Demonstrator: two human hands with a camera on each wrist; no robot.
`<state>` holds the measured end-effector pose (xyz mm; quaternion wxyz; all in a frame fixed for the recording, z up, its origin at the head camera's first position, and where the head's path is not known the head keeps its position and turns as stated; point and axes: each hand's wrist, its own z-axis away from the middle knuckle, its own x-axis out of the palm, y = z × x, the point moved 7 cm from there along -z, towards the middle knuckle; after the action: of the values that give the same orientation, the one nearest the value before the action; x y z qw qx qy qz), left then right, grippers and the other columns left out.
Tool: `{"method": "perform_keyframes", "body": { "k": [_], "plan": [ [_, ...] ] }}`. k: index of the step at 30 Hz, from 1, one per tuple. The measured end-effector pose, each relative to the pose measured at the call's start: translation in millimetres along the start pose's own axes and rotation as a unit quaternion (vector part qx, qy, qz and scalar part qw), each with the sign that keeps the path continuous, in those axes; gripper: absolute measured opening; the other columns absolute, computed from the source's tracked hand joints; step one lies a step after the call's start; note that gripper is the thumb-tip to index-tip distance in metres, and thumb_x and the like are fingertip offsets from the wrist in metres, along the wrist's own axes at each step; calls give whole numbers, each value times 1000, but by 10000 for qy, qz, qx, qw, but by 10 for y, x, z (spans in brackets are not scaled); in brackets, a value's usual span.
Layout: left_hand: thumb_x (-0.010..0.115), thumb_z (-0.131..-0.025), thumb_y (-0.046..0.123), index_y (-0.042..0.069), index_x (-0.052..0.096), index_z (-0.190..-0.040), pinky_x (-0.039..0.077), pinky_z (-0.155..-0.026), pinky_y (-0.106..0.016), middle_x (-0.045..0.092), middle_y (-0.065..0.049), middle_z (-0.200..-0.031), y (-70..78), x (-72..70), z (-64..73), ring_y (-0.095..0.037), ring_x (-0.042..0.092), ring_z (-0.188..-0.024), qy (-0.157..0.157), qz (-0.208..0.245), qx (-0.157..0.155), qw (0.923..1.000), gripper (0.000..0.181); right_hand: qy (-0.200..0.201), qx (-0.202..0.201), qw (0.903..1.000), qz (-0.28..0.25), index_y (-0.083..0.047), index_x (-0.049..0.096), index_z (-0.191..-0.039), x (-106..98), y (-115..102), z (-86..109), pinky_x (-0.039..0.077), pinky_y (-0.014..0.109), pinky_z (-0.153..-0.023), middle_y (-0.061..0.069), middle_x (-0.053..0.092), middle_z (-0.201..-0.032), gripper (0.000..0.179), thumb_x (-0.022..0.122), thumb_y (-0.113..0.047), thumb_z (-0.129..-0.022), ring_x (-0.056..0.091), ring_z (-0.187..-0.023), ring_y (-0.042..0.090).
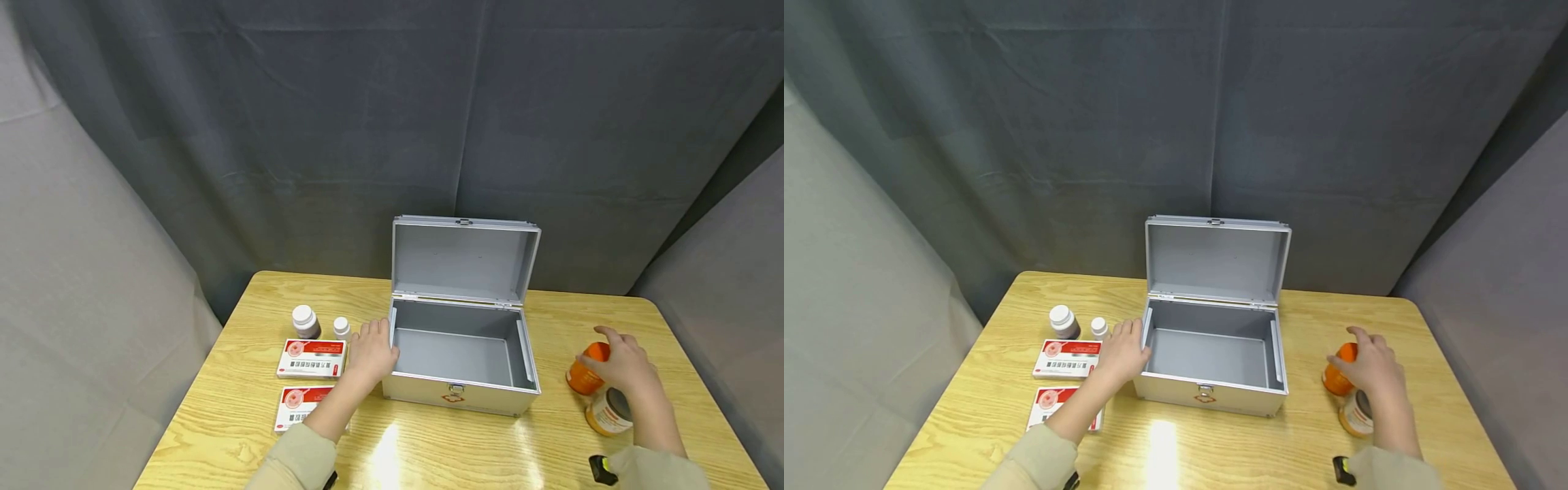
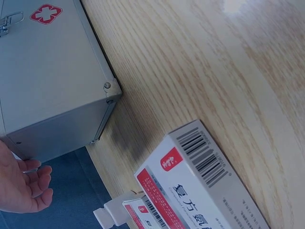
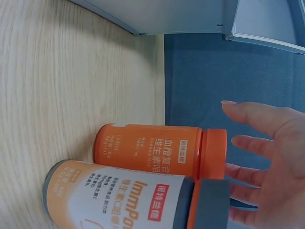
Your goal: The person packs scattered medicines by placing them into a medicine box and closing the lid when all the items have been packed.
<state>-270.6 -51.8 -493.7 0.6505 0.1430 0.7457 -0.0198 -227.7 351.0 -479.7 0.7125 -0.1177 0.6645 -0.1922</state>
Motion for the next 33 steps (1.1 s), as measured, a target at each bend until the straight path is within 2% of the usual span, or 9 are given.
{"method": "perform_keyframes", "body": {
  "k": [33],
  "plan": [
    [56,-81,31,3,41,-124,39,-78,-37,51,-13,-107,6,11,-6,-28,48,-98,-76,-175,-39,9998,54,-244,238,9992,194,7,26,-133,127,131,-66,35,61,-69,40,30,-116,77,61,-40,-82,43,-95,56]
  ]
}}
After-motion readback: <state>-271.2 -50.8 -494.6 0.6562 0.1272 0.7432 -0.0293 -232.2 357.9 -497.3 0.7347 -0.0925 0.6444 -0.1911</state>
